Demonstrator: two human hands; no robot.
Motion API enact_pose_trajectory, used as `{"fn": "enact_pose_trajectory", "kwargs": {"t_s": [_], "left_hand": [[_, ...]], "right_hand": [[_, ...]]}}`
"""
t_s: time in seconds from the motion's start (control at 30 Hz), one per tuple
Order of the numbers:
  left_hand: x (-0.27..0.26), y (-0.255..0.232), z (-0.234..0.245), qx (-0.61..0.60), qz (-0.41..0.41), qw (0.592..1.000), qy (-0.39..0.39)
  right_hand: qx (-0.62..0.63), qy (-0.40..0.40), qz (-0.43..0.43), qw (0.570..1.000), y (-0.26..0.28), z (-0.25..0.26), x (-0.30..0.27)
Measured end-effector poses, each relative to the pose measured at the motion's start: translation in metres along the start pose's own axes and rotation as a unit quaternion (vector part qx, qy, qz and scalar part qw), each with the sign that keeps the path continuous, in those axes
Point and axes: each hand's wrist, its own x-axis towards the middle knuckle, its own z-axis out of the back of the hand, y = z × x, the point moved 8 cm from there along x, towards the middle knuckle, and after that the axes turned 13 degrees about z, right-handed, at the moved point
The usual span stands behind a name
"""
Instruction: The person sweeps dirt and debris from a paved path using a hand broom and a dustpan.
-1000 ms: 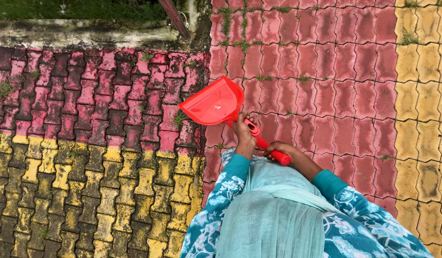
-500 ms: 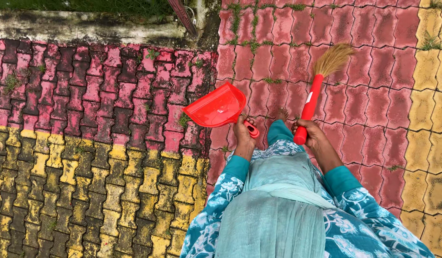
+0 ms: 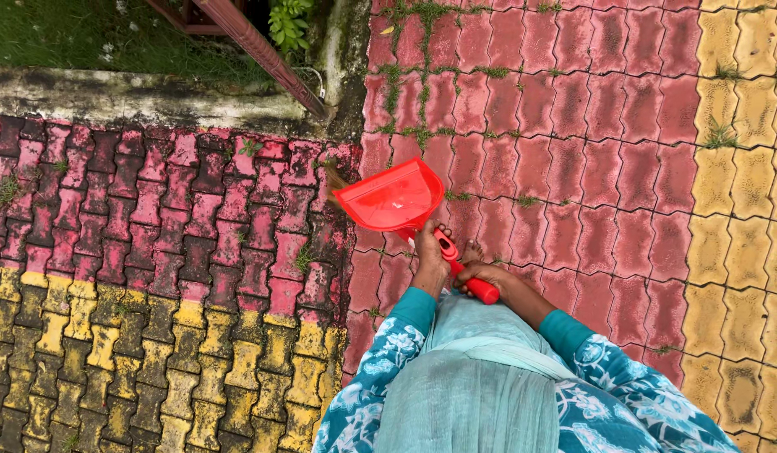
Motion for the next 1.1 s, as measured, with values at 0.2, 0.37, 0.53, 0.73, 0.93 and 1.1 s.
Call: {"fn": "enact_pose_trajectory", "kwargs": {"t_s": [0.2, 0.37, 0.53, 0.73, 0.93, 1.1], "left_hand": [[0.019, 0.009, -0.020, -0.007, 0.008, 1.000, -0.021], [0.026, 0.014, -0.038, 0.036, 0.021, 0.999, -0.029], [0.027, 0.020, -0.070, 0.073, 0.032, 0.997, -0.022], [0.048, 0.035, -0.129, 0.127, 0.043, 0.991, 0.007], [0.083, 0.063, -0.183, 0.218, 0.102, 0.969, 0.061], [0.103, 0.056, -0.233, 0.257, 0.122, 0.955, 0.081]], "right_hand": [[0.153, -0.112, 0.101, 0.977, 0.077, 0.081, -0.017], [0.262, -0.143, 0.225, 0.928, 0.140, 0.147, -0.063], [0.279, -0.199, 0.334, 0.878, 0.149, 0.159, -0.070], [0.180, -0.256, 0.310, 0.898, 0.138, 0.127, -0.085], [0.202, -0.144, 0.263, 0.932, 0.132, 0.111, -0.045], [0.286, -0.171, 0.256, 0.907, 0.137, 0.115, -0.029]]}}
